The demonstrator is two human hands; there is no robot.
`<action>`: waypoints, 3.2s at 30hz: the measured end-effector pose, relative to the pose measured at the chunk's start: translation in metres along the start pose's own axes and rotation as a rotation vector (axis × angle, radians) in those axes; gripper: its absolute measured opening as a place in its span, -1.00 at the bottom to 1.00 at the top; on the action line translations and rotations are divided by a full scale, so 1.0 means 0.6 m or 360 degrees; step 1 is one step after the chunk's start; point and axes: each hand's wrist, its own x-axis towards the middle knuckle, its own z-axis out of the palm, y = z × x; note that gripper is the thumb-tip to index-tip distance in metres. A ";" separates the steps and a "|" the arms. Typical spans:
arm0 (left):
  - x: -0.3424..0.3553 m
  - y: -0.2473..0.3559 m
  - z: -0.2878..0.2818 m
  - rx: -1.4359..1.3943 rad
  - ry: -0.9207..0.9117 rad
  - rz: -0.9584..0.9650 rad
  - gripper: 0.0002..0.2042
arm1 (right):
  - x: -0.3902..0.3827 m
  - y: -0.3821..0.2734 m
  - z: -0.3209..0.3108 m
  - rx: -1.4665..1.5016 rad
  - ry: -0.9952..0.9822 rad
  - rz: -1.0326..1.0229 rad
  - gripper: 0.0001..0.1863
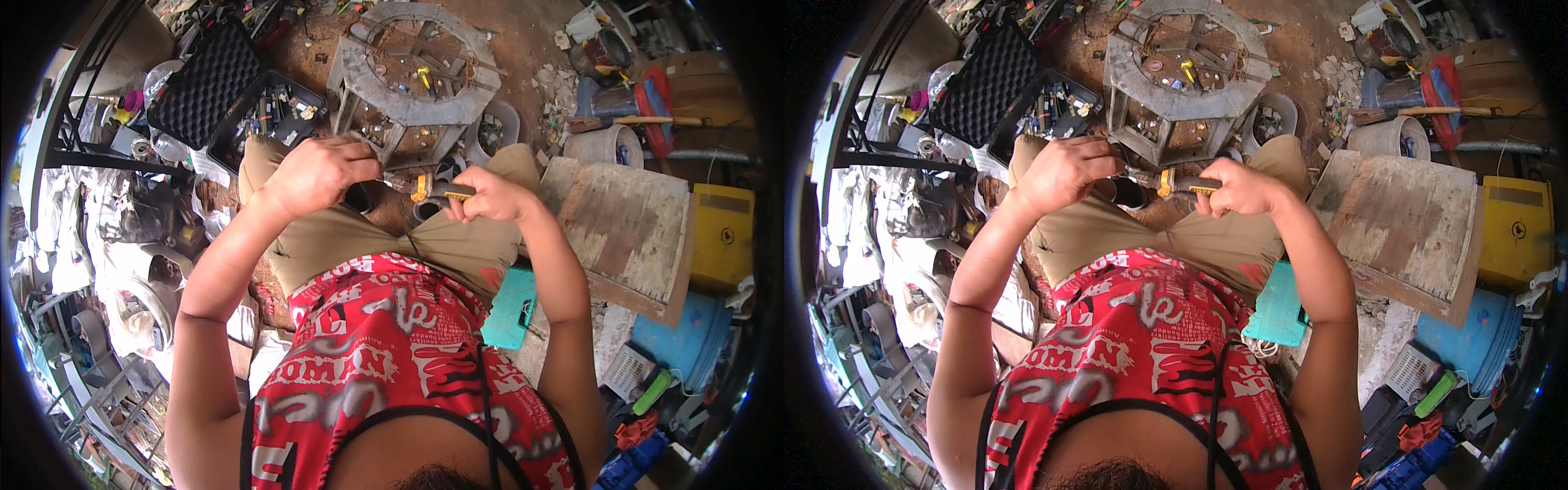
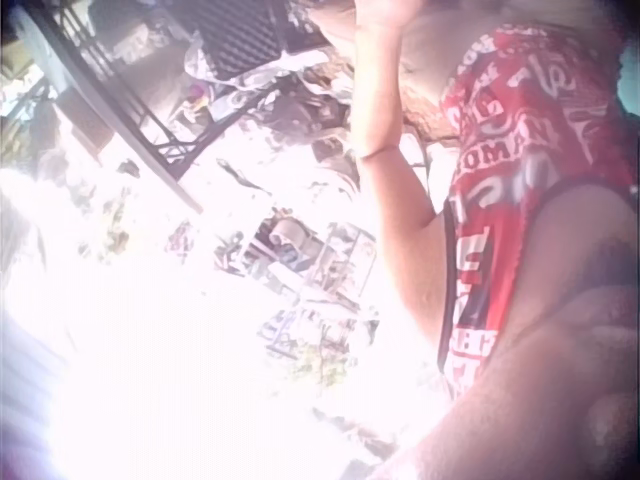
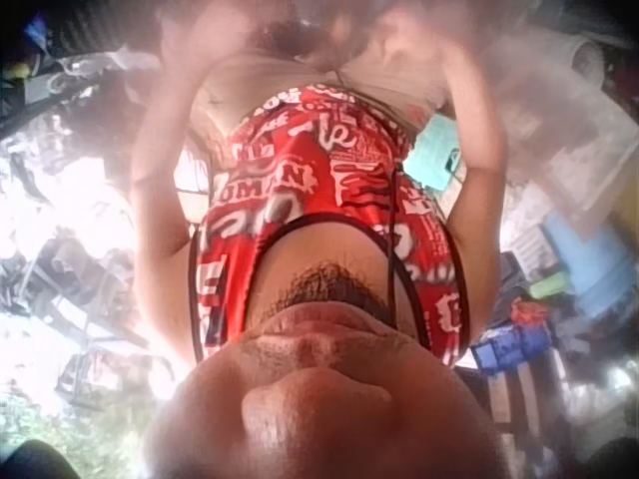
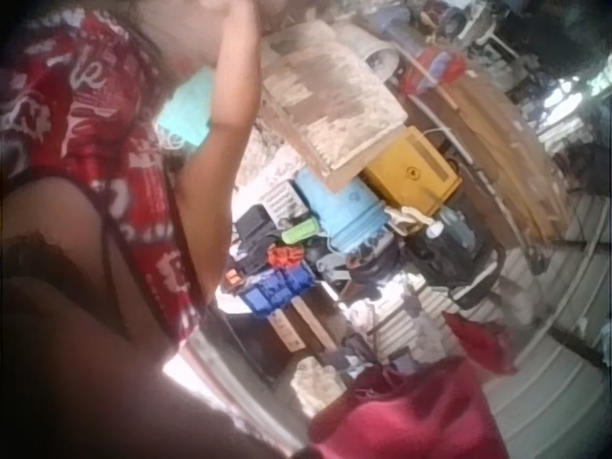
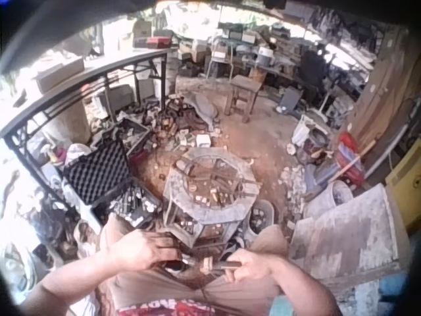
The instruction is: The person uses a small screwdriver and pliers to manipulate and disassemble components on a green circuit board while sitting in a cluttered workspace.
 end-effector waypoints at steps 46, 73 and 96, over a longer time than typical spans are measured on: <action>0.016 0.004 -0.004 -0.1172 0.0441 -0.1158 -0.70 | 0.032 -0.054 0.029 -0.1648 0.1518 -0.0680 -0.80; 0.013 0.009 0.010 -0.0272 0.0344 -0.1100 -0.86 | 0.057 -0.014 -0.027 -0.1416 0.2109 -0.0205 -0.89; -0.062 -0.053 0.116 -0.1522 0.0682 -0.1437 -0.84 | 0.234 -0.035 -0.166 -0.2848 0.1411 0.0578 -0.68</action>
